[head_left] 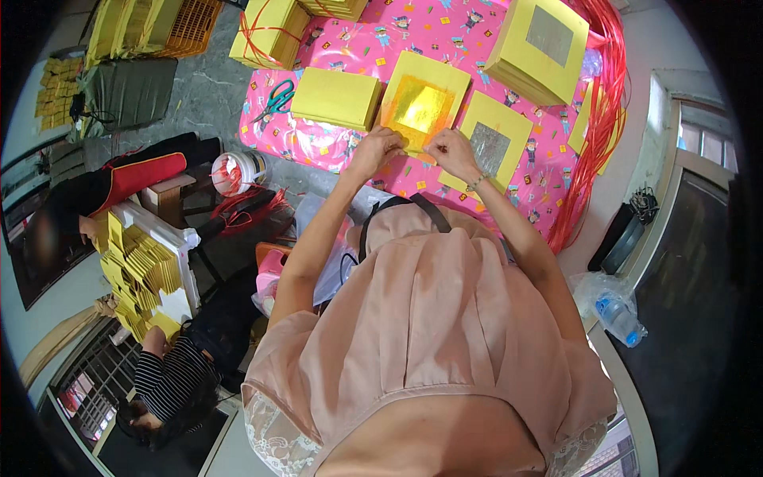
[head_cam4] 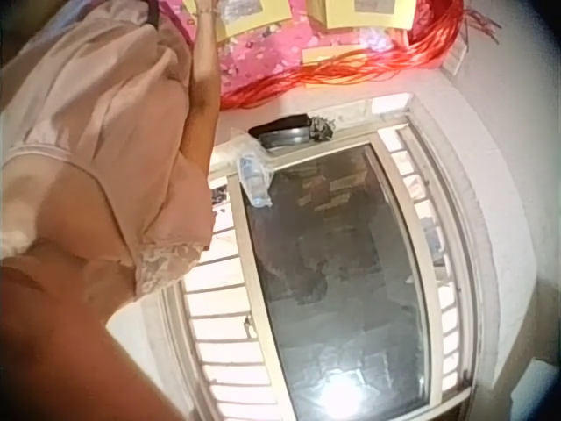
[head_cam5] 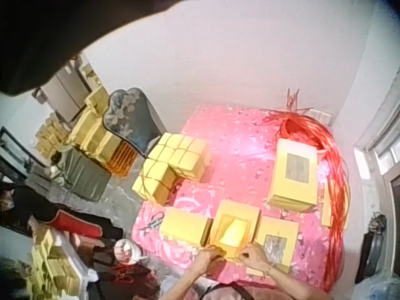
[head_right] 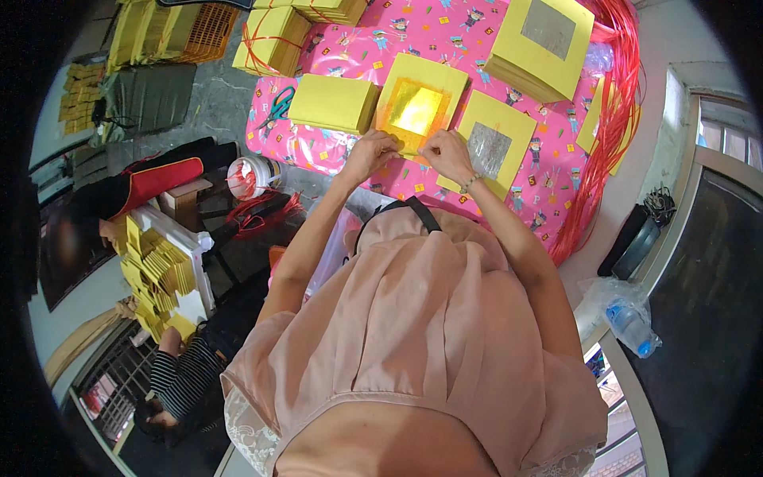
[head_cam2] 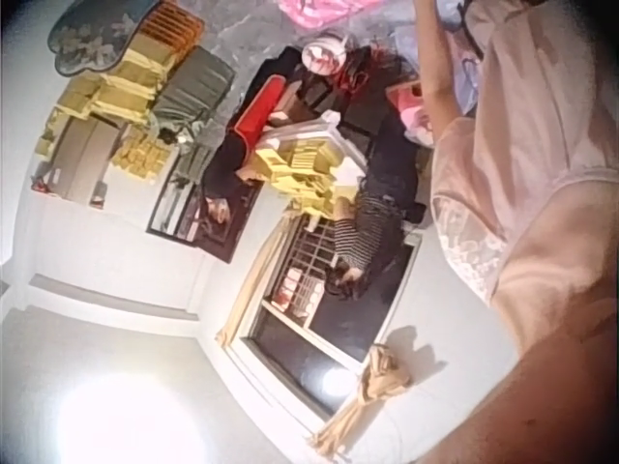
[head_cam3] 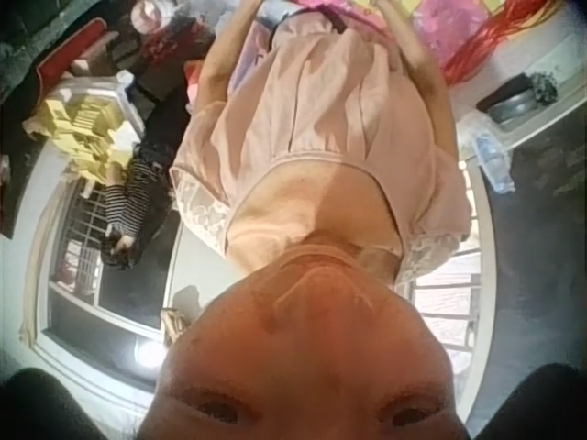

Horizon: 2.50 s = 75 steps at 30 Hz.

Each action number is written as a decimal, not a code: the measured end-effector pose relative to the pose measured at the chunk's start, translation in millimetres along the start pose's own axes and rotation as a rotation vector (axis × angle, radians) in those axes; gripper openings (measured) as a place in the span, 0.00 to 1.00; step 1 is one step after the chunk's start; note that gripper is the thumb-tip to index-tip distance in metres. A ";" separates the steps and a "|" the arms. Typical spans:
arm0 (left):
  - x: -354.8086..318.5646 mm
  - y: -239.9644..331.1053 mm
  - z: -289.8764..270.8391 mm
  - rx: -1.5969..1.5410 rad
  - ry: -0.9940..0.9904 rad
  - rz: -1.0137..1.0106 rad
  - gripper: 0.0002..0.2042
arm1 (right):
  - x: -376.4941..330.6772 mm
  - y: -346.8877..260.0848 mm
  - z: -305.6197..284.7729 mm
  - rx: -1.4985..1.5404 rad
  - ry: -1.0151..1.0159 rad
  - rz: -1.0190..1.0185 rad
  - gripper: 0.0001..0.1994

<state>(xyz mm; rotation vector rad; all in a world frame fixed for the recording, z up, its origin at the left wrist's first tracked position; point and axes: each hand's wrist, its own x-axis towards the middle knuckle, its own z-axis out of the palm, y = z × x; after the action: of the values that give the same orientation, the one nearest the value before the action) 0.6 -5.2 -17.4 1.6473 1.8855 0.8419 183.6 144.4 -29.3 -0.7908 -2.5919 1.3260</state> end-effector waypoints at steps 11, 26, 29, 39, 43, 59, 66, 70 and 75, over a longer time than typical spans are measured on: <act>-5.1 6.5 7.5 0.262 0.003 0.059 0.11 | -10.3 -15.7 -4.3 -0.112 0.059 -0.117 0.12; 38.4 44.5 -11.0 0.363 0.233 0.098 0.24 | 15.5 -16.2 -32.3 -0.106 0.082 -0.018 0.10; 41.0 50.5 -5.8 0.390 0.219 0.131 0.31 | 32.7 -1.8 -43.1 0.037 0.235 0.039 0.13; 74.7 29.1 16.1 0.426 0.067 0.014 0.37 | 104.8 29.5 -61.3 -0.269 0.344 0.116 0.14; 84.6 20.8 19.0 0.426 0.016 -0.014 0.37 | 117.4 27.5 -58.3 -0.300 0.396 0.080 0.15; 85.3 11.1 24.4 0.367 -0.019 -0.020 0.37 | 131.2 27.1 -43.4 -0.341 0.210 0.134 0.17; 85.0 8.3 29.2 0.369 -0.035 -0.025 0.36 | 124.1 21.0 -43.6 -0.392 0.328 0.031 0.16; 83.3 5.5 30.5 0.374 -0.030 -0.027 0.36 | 100.3 -2.9 -42.8 -0.445 0.539 -0.038 0.14; 85.1 2.5 30.7 0.365 -0.029 -0.026 0.36 | 60.3 -6.9 -26.5 -0.227 0.320 0.060 0.08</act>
<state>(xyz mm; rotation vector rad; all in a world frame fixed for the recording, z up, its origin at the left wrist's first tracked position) 11.8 83.1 -34.1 1.8253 2.1291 0.4779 138.2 190.5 -15.2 -1.0282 -2.5003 0.8410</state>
